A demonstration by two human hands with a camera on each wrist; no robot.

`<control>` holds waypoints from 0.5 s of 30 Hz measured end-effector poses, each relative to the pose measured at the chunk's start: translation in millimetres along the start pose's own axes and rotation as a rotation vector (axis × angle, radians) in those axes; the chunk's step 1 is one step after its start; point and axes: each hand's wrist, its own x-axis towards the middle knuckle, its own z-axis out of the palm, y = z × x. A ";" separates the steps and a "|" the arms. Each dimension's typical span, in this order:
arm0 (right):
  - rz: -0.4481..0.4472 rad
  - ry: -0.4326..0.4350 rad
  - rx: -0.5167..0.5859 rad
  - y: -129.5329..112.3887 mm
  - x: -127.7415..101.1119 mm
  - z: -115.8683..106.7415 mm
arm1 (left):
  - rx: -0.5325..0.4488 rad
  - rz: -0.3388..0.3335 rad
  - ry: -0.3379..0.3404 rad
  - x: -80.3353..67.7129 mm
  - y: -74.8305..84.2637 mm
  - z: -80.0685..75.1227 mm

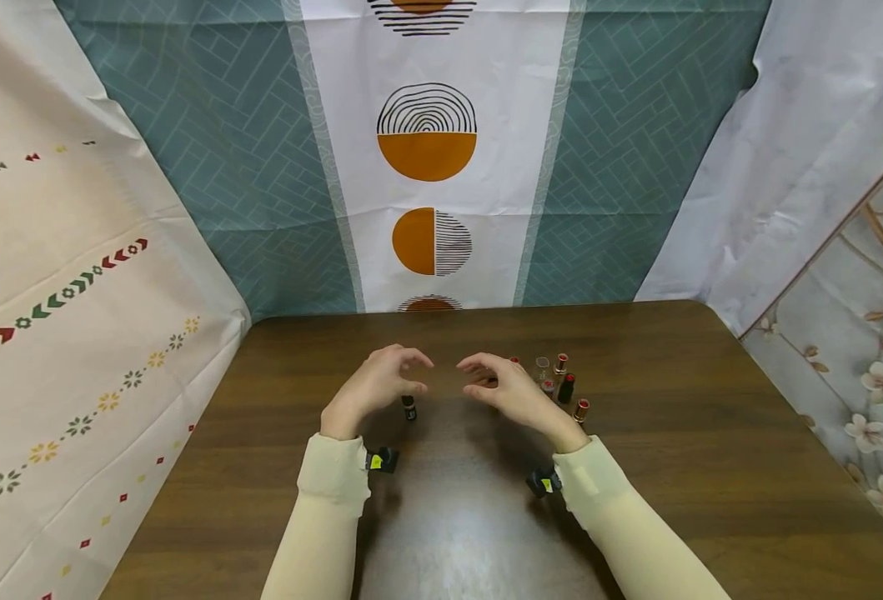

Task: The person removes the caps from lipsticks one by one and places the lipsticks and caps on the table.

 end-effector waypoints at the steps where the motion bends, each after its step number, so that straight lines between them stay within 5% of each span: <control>1: 0.005 -0.008 0.004 0.0 0.2 1.3 | 0.001 -0.007 -0.005 0.0 -0.5 -0.4; 15: 0.020 -0.033 0.037 0.5 3.5 12.9 | -0.040 -0.067 -0.073 -0.4 -15.5 5.6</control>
